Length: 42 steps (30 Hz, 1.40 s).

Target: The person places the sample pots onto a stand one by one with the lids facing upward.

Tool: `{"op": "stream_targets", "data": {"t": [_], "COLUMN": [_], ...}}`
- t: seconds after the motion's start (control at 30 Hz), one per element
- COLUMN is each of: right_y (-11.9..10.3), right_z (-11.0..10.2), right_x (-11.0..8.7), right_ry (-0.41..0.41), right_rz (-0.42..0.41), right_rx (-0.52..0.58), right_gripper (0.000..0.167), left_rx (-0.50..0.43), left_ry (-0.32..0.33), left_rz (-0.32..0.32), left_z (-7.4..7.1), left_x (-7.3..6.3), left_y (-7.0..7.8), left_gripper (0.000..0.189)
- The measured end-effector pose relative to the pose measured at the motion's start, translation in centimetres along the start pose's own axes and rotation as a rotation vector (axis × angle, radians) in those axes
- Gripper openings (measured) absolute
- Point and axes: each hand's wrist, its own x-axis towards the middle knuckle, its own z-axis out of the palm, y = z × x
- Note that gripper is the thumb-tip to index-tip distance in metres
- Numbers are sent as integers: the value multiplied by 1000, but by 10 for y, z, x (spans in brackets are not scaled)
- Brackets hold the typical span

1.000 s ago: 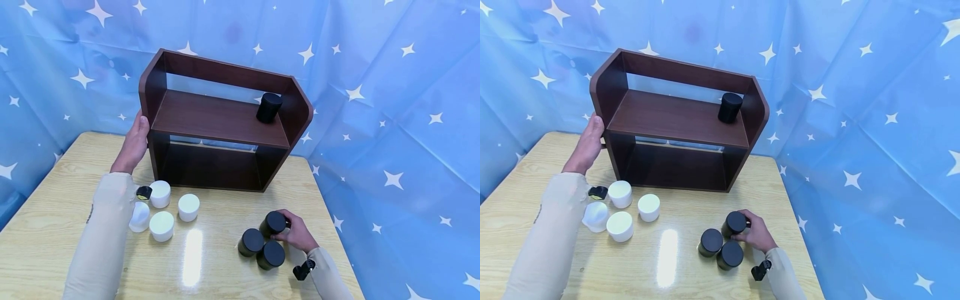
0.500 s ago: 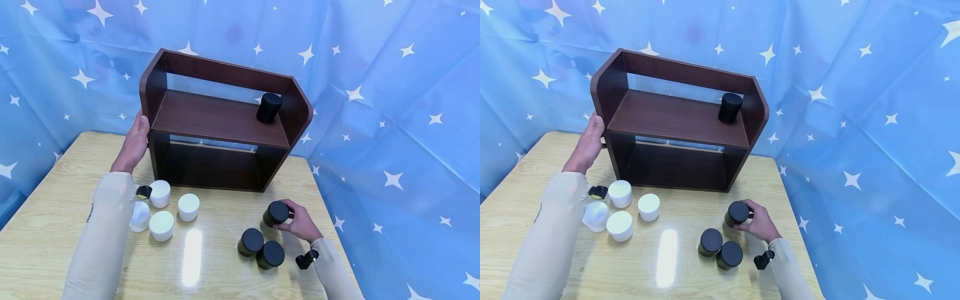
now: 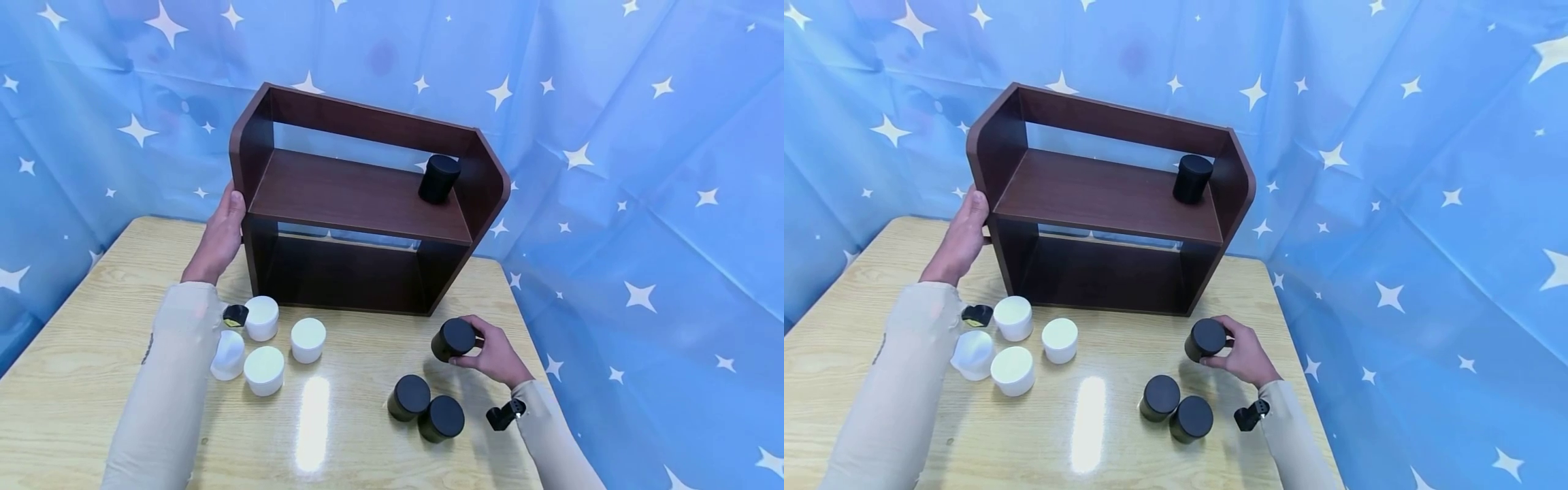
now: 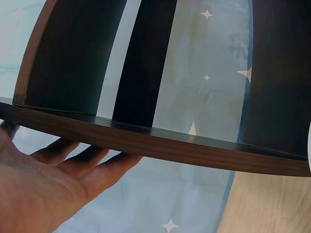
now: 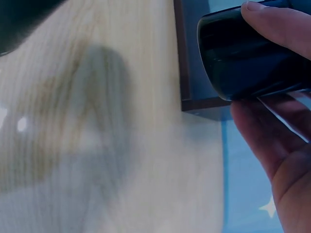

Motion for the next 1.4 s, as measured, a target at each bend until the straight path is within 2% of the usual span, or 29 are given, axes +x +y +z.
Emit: {"op": "stream_targets", "data": {"t": [0.43, 0.7, 1.0, 1.4], "right_y": [-26, -38, -50, -65], "right_z": [-16, -17, -16, -26], "right_x": [9, 11, 12, 20], "right_ry": [-12, 0, -5, 21], "right_rz": [-28, -45, -54, -106], "right_rx": [-8, 2, -9, -46], "right_gripper": [67, 67, 69, 66], "left_rx": [13, 9, 5, 7], "left_ry": [0, -2, -8, 0], "left_rz": [1, -1, -32, -20], "left_z": [0, 3, 2, 2], "left_x": [-1, -1, -6, -3], "left_y": [0, 0, -2, 0], "left_gripper": [62, 61, 67, 65]}}
